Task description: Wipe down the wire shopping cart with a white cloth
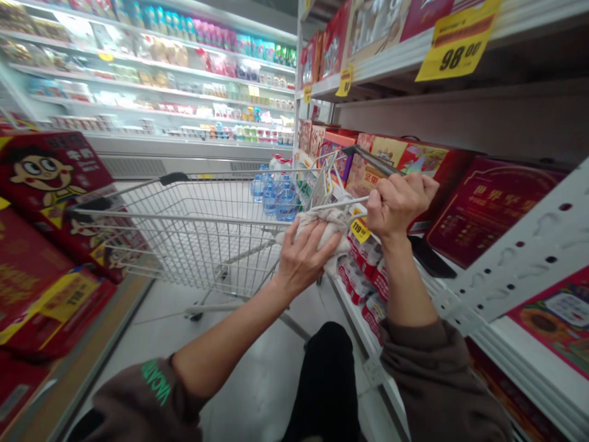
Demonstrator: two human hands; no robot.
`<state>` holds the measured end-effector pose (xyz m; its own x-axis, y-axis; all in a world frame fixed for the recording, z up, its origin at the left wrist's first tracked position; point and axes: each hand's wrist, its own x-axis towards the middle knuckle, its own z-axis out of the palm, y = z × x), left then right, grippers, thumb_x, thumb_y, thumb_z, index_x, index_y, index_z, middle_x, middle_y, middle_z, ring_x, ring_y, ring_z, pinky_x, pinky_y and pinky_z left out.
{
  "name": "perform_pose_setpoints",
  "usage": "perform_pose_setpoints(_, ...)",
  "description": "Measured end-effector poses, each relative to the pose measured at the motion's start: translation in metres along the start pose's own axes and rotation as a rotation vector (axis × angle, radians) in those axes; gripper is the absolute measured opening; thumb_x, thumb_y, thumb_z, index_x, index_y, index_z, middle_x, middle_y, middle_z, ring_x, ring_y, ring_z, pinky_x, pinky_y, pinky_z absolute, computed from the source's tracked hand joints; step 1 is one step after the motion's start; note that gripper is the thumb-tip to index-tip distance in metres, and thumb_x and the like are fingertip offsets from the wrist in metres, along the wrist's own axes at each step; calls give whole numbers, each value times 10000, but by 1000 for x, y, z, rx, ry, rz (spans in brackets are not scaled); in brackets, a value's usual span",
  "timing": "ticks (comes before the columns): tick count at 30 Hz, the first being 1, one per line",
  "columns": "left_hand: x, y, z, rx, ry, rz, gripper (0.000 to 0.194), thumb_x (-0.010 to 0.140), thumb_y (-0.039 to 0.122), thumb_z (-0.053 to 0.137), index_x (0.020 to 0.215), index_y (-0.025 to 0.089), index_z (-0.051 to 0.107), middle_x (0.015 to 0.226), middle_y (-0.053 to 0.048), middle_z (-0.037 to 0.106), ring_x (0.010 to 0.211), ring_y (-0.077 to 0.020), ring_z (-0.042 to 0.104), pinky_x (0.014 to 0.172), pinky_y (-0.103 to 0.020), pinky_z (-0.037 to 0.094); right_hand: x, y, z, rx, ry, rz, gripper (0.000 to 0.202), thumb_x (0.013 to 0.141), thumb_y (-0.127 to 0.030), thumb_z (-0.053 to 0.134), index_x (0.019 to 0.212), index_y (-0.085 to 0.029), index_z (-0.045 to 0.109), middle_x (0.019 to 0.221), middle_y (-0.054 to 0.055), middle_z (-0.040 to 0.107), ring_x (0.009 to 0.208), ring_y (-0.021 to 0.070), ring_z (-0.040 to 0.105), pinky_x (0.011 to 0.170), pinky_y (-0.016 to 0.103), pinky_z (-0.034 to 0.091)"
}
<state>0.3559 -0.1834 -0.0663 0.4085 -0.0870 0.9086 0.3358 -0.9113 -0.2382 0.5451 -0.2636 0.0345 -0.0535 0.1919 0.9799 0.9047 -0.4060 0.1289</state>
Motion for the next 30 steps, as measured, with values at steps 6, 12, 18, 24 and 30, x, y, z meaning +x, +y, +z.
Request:
perform_pose_setpoints(6,33,14,-13,-88,-203,-137,565,839,268,674,1394,214,584,1438,-184,623,1322,-330,591,1146,-553,328,-1,0,0,46,49,13,368,898,-421,351,667,-231,566,672,52,527,784,230,468,908,465,303)
perform_pose_setpoints(12,-35,9,10,-17,-10,-74,341,982,164,529,1282,280,641,1377,-121,686,1307,-271,615,1212,-590,257,-2,6,-4,32,-71,0,420,945,-485,335,714,-247,592,711,79,570,834,258,495,923,478,280)
perform_pose_setpoints(18,-78,12,1,-110,58,-131,334,1011,197,515,1310,280,637,1305,-117,729,1302,-254,623,1235,-545,324,-3,0,-2,-29,4,8,475,951,-486,289,677,-243,592,685,83,570,804,259,516,899,496,333)
perform_pose_setpoints(24,-20,11,10,-54,31,-17,415,1013,195,564,1403,333,595,1534,-73,587,1483,-257,477,1288,-569,233,-4,8,-6,-7,-64,-15,482,968,-502,303,678,-248,593,723,110,592,839,281,511,898,522,314)
perform_pose_setpoints(30,-91,8,22,15,-46,-75,419,1006,124,512,1354,313,652,1439,-96,666,1393,-247,583,1267,-528,294,-2,3,-10,62,-55,18,500,944,-539,284,661,-238,565,714,119,571,847,292,503,910,533,282)
